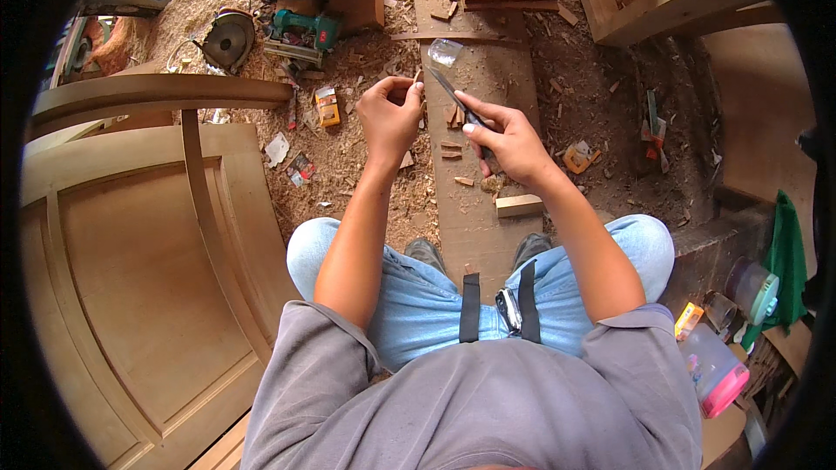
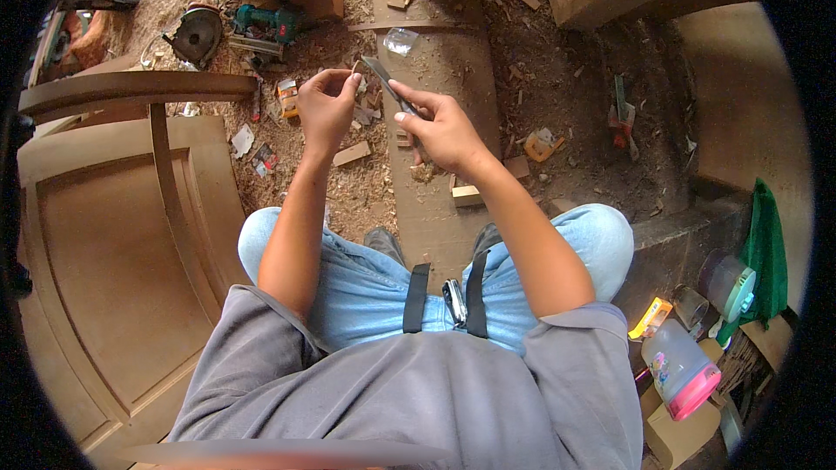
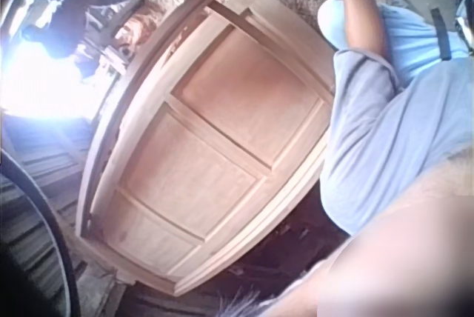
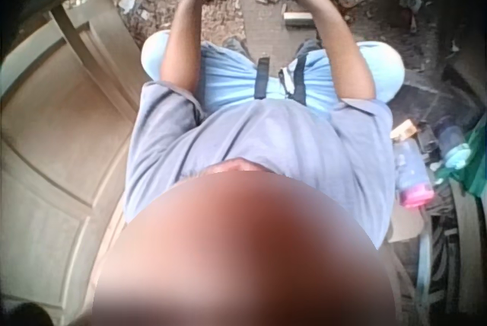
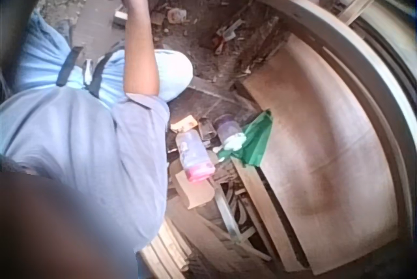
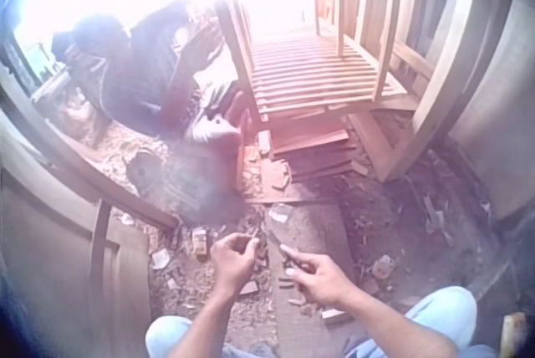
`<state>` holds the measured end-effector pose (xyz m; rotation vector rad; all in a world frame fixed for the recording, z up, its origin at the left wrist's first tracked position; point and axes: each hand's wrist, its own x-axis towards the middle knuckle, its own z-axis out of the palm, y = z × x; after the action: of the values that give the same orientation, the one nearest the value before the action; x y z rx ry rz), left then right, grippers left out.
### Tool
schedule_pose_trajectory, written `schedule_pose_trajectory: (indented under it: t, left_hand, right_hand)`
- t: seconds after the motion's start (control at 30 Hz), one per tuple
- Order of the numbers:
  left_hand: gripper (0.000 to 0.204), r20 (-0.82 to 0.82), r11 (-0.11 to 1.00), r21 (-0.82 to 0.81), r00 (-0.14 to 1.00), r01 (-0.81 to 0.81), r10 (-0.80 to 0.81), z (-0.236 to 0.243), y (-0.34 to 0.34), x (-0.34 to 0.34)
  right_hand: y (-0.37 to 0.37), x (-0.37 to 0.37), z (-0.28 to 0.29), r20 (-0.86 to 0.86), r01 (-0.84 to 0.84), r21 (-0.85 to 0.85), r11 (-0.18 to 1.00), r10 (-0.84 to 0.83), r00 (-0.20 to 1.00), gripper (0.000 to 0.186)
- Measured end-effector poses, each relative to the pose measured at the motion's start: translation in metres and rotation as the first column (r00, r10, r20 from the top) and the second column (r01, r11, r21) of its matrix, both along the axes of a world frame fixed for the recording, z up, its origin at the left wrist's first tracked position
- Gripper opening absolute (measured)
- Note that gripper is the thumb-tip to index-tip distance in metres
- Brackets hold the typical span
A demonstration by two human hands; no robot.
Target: The person sits on the floor and uses a chisel to shape small wooden dowels. They repeatedly shave the dowels and occasionally use sandpaper to smooth the edges. A coworker assembles a wooden chair frame in the background.
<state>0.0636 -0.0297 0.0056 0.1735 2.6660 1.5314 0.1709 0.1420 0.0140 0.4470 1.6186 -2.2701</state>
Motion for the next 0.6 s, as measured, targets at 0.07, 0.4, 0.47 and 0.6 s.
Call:
schedule_pose_trajectory:
  t: [0.07,0.4,0.47,0.6]
  left_hand:
    - [0.015,-0.010,1.000,0.002,1.000,-0.002,0.002,-0.001,0.001,0.003]
    - [0.014,-0.024,0.999,-0.037,0.999,0.040,-0.041,-0.004,0.002,0.003]
    - [0.014,-0.006,0.997,-0.034,0.998,0.065,-0.065,-0.004,0.002,0.000]
    - [0.014,0.081,0.981,-0.058,0.981,0.183,-0.178,0.003,0.006,0.003]
  right_hand:
    - [-0.007,0.000,0.002,0.023,-0.015,0.011,1.000,0.015,1.000,0.052]
    - [-0.003,0.006,-0.012,0.051,-0.044,0.020,0.999,0.043,0.998,0.053]
    - [-0.009,0.006,-0.011,0.067,-0.014,0.002,1.000,0.014,0.998,0.053]
    - [-0.013,-0.007,0.005,0.137,0.250,0.063,0.966,-0.257,0.957,0.051]
